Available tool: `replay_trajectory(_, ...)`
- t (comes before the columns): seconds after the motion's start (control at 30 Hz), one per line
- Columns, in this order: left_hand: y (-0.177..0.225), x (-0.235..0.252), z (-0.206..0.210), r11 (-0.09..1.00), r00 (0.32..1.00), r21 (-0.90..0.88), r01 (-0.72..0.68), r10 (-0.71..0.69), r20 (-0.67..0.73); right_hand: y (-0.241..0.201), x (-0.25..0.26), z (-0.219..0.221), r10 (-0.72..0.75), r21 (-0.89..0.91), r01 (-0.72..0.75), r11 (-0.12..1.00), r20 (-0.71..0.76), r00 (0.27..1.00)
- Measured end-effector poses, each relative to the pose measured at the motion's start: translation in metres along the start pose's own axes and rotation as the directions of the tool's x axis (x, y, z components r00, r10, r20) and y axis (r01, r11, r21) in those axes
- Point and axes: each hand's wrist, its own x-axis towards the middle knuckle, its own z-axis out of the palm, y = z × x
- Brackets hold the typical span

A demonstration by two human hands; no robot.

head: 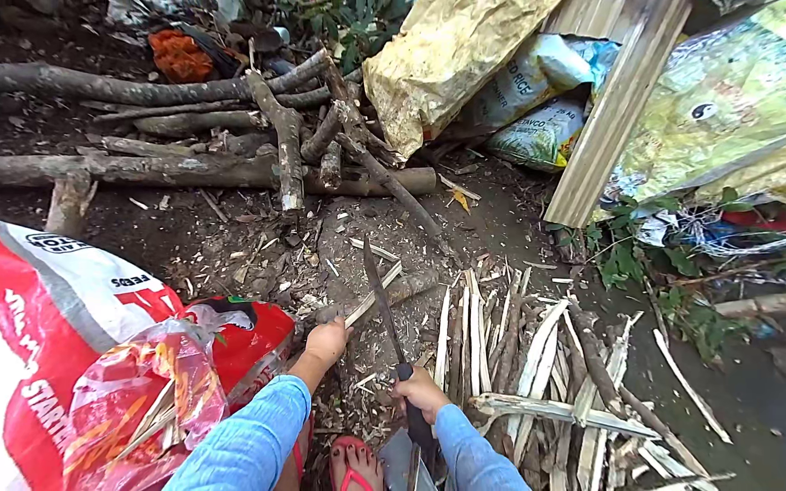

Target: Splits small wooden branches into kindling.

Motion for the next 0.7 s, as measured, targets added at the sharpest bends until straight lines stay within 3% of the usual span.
replay_trajectory(0.17,-0.005,0.003,0.000,1.000,1.000,0.013,-0.006,0.006,0.004,-0.004,-0.008,0.012,0.017,0.005,-0.017,1.000,-0.047,0.999)
replay_trajectory(0.3,-0.005,0.003,0.001,1.000,1.000,-0.008,0.002,-0.002,0.022,0.033,0.004,0.053,-0.049,0.128,0.076,0.989,-0.199,0.979)
replay_trajectory(0.43,-0.002,-0.004,-0.005,1.000,0.998,0.021,0.004,-0.005,0.062,0.053,0.017,0.086,-0.011,0.239,0.087,0.967,-0.300,0.954)
replay_trajectory(0.7,0.002,-0.005,-0.004,1.000,0.996,-0.001,0.027,-0.027,0.080,0.065,0.034,0.096,-0.049,0.084,0.092,0.992,-0.417,0.908)
